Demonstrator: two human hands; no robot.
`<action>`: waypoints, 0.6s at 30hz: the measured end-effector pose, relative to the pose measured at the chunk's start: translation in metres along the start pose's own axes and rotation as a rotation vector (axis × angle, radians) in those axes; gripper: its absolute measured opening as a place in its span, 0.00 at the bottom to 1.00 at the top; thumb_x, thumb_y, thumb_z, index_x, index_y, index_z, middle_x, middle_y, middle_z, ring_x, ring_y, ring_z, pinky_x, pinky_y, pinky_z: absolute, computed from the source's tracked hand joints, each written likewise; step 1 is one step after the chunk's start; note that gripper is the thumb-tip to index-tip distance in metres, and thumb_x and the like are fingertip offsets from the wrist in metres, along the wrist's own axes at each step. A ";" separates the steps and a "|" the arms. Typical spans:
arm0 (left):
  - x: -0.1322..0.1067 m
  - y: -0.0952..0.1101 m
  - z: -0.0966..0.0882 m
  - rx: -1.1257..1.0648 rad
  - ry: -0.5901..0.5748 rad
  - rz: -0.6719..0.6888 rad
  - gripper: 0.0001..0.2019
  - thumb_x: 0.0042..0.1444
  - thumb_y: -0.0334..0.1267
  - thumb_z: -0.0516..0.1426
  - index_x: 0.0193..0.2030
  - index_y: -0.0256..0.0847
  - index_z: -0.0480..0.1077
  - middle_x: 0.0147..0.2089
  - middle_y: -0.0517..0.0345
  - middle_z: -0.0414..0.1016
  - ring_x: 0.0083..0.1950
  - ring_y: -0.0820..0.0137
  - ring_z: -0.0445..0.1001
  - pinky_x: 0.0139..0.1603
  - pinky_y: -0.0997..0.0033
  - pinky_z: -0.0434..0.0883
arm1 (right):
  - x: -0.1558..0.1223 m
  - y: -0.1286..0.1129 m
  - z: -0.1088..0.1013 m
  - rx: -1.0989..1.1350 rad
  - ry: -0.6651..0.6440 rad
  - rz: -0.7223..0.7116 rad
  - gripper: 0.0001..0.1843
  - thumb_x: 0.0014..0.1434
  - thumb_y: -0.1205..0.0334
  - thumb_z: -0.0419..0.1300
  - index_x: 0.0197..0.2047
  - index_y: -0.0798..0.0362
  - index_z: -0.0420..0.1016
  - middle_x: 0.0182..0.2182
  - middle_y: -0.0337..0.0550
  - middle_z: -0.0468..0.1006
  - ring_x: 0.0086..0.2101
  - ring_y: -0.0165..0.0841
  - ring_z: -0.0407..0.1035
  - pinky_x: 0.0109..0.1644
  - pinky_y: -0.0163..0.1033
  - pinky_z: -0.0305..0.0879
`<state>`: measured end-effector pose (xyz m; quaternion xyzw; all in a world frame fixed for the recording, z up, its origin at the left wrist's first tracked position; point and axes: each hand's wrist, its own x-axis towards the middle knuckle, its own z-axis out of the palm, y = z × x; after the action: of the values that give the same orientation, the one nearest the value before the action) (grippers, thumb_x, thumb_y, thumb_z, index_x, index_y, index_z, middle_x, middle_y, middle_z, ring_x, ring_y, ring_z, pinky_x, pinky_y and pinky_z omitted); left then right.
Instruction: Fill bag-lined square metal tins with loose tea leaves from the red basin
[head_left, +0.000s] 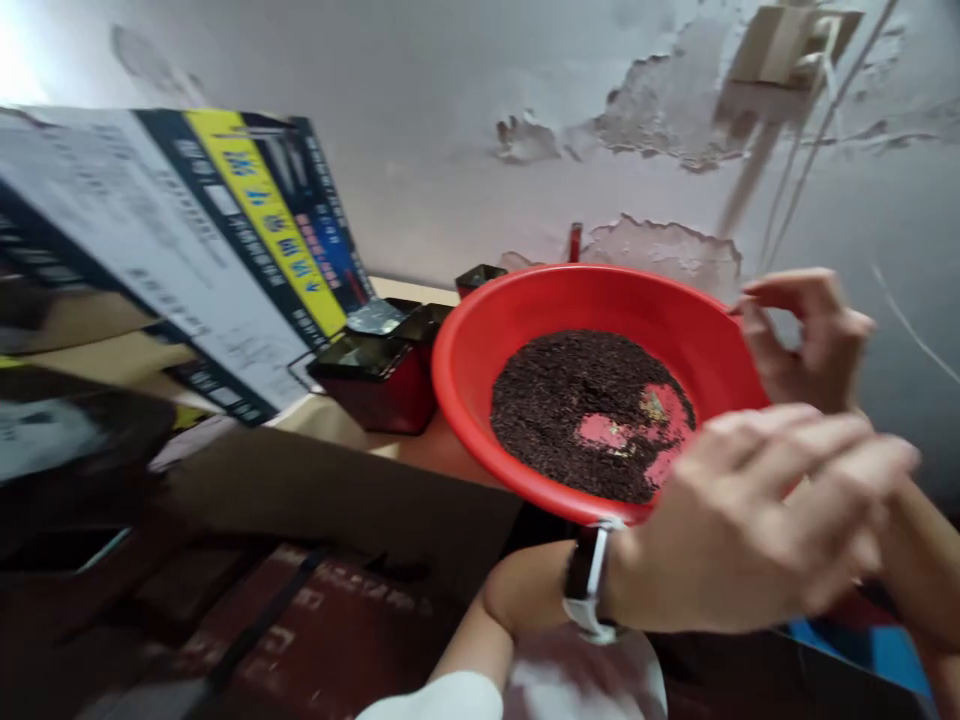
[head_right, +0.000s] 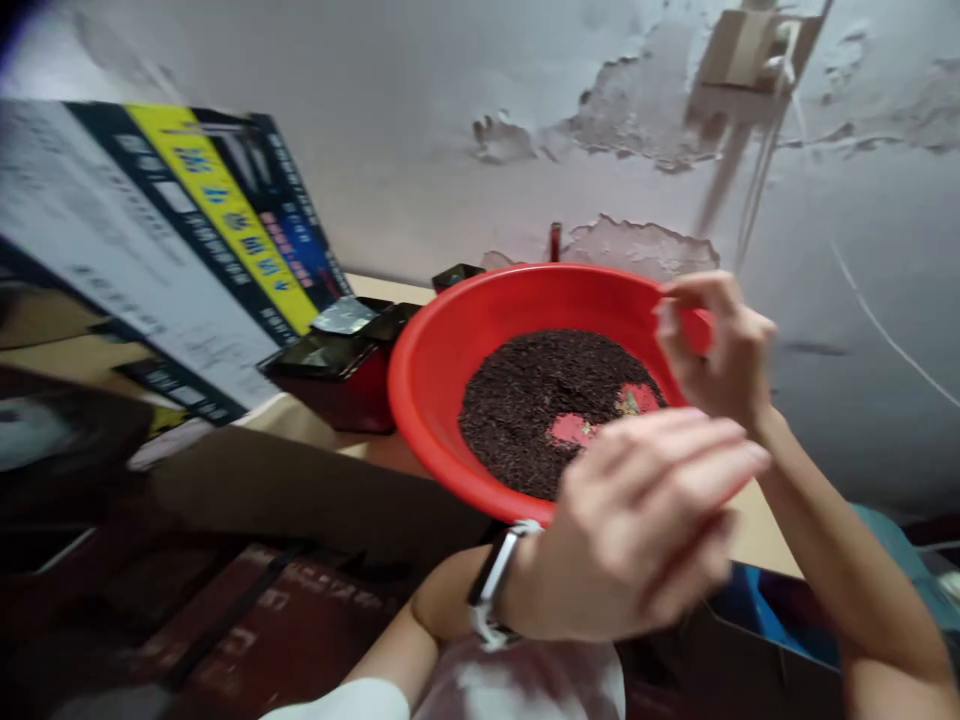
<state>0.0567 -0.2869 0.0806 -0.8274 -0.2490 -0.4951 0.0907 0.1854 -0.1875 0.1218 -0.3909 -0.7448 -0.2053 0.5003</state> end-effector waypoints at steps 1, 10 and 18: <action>-0.004 -0.018 -0.021 0.085 0.093 -0.078 0.18 0.64 0.35 0.44 0.54 0.40 0.70 0.56 0.56 0.73 0.62 0.72 0.64 0.63 0.72 0.62 | 0.019 -0.020 0.025 0.072 -0.096 -0.124 0.09 0.59 0.60 0.53 0.41 0.51 0.71 0.32 0.43 0.78 0.32 0.30 0.73 0.39 0.38 0.68; -0.142 -0.213 -0.154 0.794 0.149 -0.934 0.21 0.57 0.23 0.42 0.54 0.30 0.67 0.55 0.39 0.70 0.59 0.56 0.65 0.60 0.54 0.63 | 0.052 -0.189 0.270 0.329 -1.013 -0.538 0.14 0.58 0.70 0.54 0.47 0.63 0.71 0.48 0.55 0.74 0.49 0.37 0.68 0.51 0.37 0.63; -0.223 -0.298 -0.223 0.734 -0.465 -1.043 0.24 0.54 0.35 0.55 0.58 0.36 0.62 0.61 0.43 0.66 0.63 0.54 0.61 0.60 0.54 0.62 | 0.011 -0.244 0.343 0.252 -1.208 -0.435 0.29 0.54 0.54 0.64 0.51 0.67 0.67 0.50 0.68 0.71 0.53 0.52 0.64 0.50 0.52 0.67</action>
<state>-0.3509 -0.1910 -0.0309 -0.5996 -0.7805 -0.1667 0.0591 -0.2092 -0.0934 0.0100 -0.2164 -0.9752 0.0428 -0.0173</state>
